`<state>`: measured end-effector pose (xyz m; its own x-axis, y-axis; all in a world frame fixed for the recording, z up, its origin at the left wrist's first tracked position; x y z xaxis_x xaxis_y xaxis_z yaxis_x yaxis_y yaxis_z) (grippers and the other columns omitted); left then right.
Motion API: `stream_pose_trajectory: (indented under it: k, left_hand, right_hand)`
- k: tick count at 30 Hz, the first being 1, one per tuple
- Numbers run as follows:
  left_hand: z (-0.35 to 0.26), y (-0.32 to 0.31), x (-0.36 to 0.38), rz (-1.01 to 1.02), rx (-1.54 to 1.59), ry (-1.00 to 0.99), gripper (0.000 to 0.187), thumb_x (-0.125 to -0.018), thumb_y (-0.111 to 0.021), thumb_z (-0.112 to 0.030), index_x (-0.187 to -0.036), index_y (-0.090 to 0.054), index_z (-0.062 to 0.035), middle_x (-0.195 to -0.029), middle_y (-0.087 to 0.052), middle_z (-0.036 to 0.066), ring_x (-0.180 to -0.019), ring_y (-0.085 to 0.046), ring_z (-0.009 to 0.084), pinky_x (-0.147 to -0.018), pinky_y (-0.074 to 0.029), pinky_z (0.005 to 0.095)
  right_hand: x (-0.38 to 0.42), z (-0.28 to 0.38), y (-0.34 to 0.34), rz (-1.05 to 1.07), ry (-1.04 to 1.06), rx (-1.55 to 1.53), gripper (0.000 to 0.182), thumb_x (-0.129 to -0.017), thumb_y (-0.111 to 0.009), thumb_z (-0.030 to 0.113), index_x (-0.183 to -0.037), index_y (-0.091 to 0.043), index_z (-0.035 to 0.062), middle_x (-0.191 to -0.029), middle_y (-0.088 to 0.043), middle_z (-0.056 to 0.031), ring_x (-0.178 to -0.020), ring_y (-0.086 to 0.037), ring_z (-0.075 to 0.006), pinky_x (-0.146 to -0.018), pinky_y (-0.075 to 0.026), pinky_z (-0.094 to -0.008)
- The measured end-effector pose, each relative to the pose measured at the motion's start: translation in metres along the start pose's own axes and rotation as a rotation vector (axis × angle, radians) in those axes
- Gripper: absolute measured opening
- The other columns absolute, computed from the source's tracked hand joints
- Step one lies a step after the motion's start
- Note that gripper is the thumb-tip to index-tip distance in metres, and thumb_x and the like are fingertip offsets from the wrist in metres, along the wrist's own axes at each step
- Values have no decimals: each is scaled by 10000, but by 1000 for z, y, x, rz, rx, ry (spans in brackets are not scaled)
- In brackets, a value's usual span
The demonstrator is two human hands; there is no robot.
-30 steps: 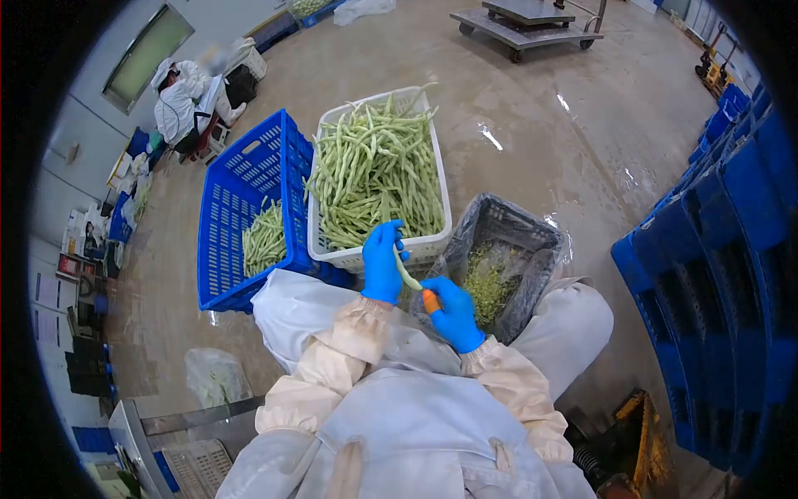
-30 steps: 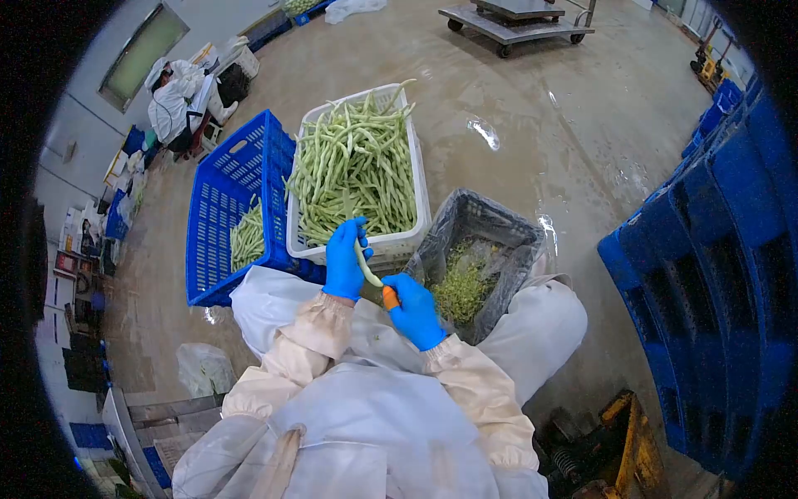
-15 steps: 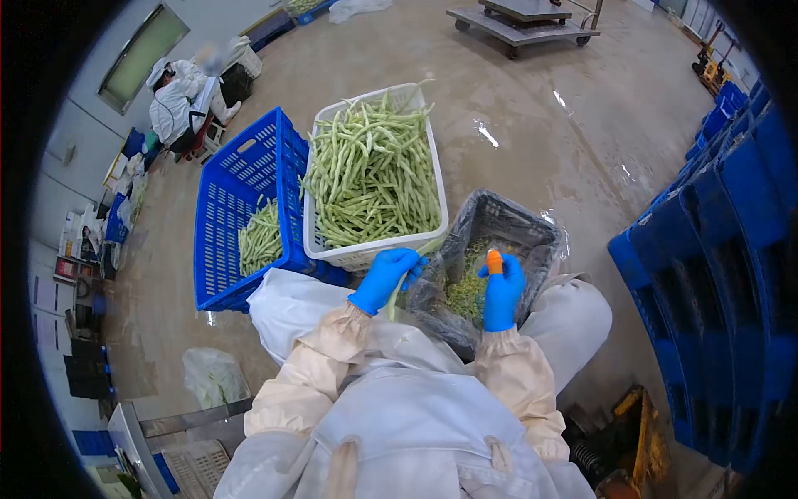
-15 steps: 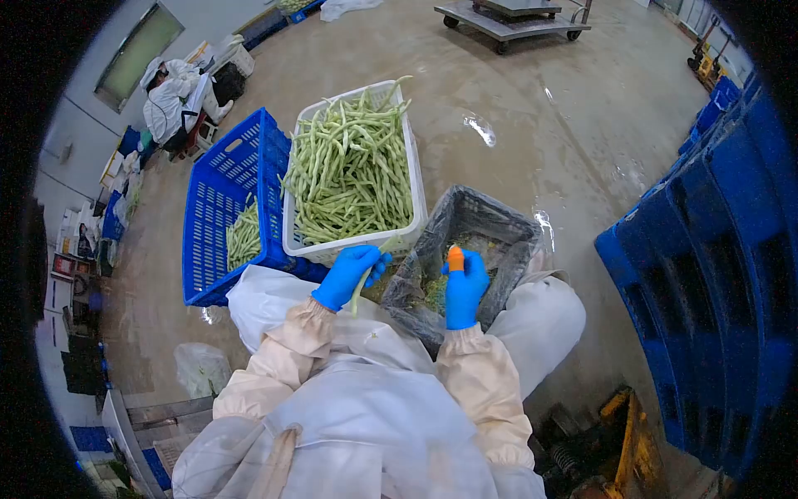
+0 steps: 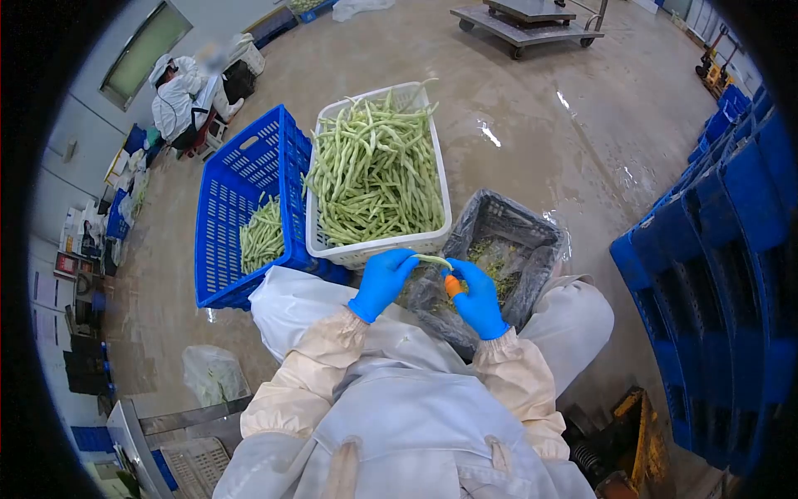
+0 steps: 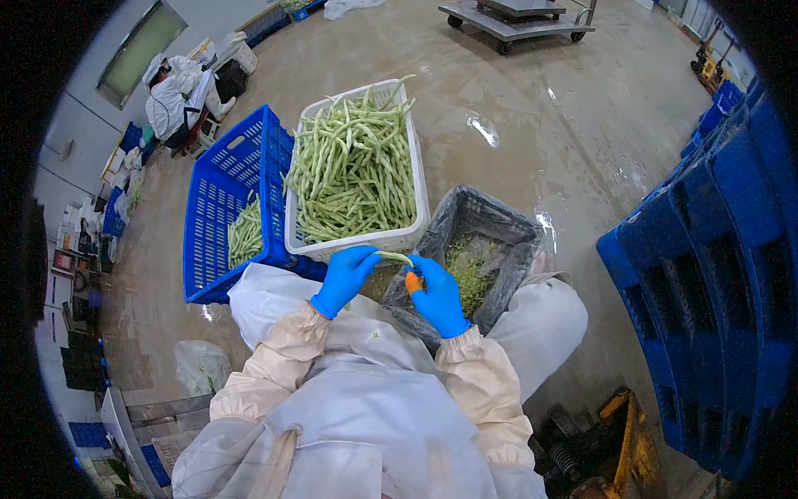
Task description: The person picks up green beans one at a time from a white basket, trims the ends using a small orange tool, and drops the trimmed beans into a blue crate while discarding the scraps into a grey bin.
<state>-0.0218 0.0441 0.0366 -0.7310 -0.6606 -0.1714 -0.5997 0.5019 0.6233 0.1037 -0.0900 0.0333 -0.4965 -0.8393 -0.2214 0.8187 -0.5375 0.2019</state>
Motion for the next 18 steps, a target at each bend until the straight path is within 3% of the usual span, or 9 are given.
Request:
stream_pose_trajectory:
  k: [2, 4, 6, 7, 9, 12, 14, 18]
  left_hand:
    - [-3, 1, 1, -12, -96, 23, 217, -834, -585, -220, -907, -649, -26, -850, -637, 149, -756, -609, 318, -651, -478, 366]
    - [-8, 1, 3, -35, -146, -34, 211, -837, -579, -221, -902, -643, -31, -839, -633, 144, -745, -608, 312, -641, -476, 374]
    - [-12, 2, 5, -54, -196, -88, 205, -840, -573, -222, -897, -638, -36, -829, -630, 139, -734, -608, 306, -632, -473, 383]
    - [-15, 1, 5, -17, -297, -106, 193, -838, -577, -210, -900, -636, -37, -816, -631, 131, -729, -613, 294, -620, -478, 374]
    - [-21, 0, 6, 25, -393, -119, 181, -835, -580, -199, -902, -634, -39, -803, -632, 124, -723, -617, 281, -607, -483, 366]
    - [-30, -4, 5, 135, -654, -233, 108, -799, -572, -158, -851, -597, -67, -727, -582, 98, -674, -595, 262, -552, -469, 383]
    - [-29, -6, 4, 259, -850, -346, 68, -746, -566, -133, -794, -555, -87, -690, -530, 80, -638, -569, 243, -514, -458, 374]
    - [-20, 10, 5, 269, -893, -378, 71, -707, -565, -128, -759, -539, -88, -683, -518, 70, -629, -564, 240, -505, -458, 355]
  right_hand:
    - [0, 2, 0, -36, 17, 78, 227, -822, -562, 102, -1030, -565, 9, -903, -608, -168, -805, -609, -304, -700, -476, -353]
    - [0, 2, -1, -72, 33, 155, 196, -820, -558, 119, -985, -574, 15, -868, -605, -164, -774, -602, -324, -668, -475, -377]
    - [2, -1, -7, -76, 98, 544, 121, -785, -571, 125, -862, -567, 32, -782, -584, -148, -684, -582, -322, -604, -454, -409]
    - [2, -5, -10, -75, 96, 544, 121, -785, -571, 125, -862, -567, 32, -782, -584, -148, -684, -582, -322, -604, -454, -409]
    - [4, -17, -27, 61, 100, 831, 111, -720, -599, 124, -791, -541, 62, -722, -559, -125, -641, -566, -292, -561, -429, -412]
    - [10, -37, -55, 238, 55, 900, 140, -684, -610, 130, -790, -540, 71, -720, -560, -114, -654, -564, -272, -574, -427, -394]
    - [9, -28, -52, 248, 101, 888, 134, -690, -602, 131, -795, -544, 72, -719, -560, -111, -664, -564, -268, -585, -426, -393]
    - [5, -10, -57, 184, 275, 804, 108, -686, -609, 123, -748, -541, 66, -698, -539, -110, -647, -543, -297, -598, -415, -417]
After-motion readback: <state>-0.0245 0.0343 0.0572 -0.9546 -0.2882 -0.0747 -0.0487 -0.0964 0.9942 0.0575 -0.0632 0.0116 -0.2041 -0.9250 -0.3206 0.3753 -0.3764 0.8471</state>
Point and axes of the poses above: each hand's wrist, its own x-axis away from the middle knuckle, its own y-axis out of the back of the hand, z = x × y, the point moved 6 cm from there along -x, towards the middle knuckle
